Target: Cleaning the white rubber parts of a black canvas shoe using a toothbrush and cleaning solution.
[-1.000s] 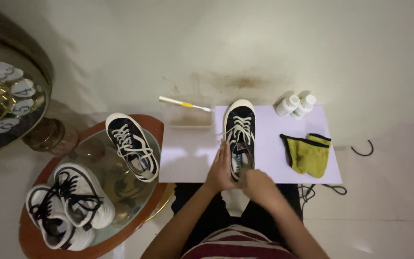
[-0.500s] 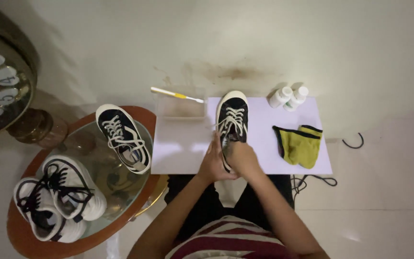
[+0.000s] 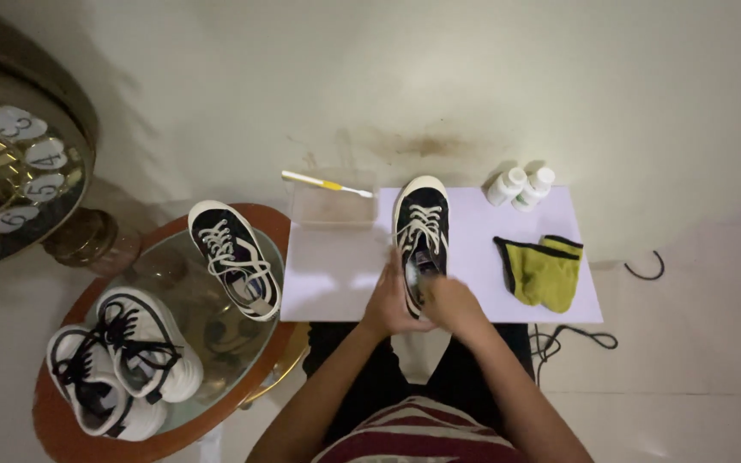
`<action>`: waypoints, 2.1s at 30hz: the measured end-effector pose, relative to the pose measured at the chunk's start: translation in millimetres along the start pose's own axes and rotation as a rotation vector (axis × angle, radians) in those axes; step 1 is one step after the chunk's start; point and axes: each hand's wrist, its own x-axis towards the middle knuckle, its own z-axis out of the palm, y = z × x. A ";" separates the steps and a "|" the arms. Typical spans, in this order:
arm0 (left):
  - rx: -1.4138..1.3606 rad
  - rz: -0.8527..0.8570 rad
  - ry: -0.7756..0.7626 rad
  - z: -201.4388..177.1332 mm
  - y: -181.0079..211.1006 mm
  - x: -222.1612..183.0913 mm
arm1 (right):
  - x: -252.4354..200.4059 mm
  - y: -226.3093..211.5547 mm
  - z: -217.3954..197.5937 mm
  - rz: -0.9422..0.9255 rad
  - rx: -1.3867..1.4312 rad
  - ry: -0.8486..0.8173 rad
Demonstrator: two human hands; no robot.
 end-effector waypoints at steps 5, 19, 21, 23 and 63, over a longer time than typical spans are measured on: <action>-0.007 0.012 -0.027 1.7 -3.0 -1.4 | -57.3 31.1 -6.1 -0.011 0.396 0.106; 0.372 0.104 0.400 -7.7 21.7 6.8 | -55.8 73.7 18.5 -0.164 0.966 0.307; 0.494 0.079 0.291 -12.0 26.9 16.0 | -57.2 70.7 19.6 -0.121 0.945 0.367; 0.547 0.078 0.240 -16.2 29.5 27.3 | -59.0 69.8 19.3 -0.062 0.896 0.357; 0.570 0.101 0.290 -19.1 32.3 33.6 | 101.1 -58.0 -78.5 -0.334 -0.250 0.344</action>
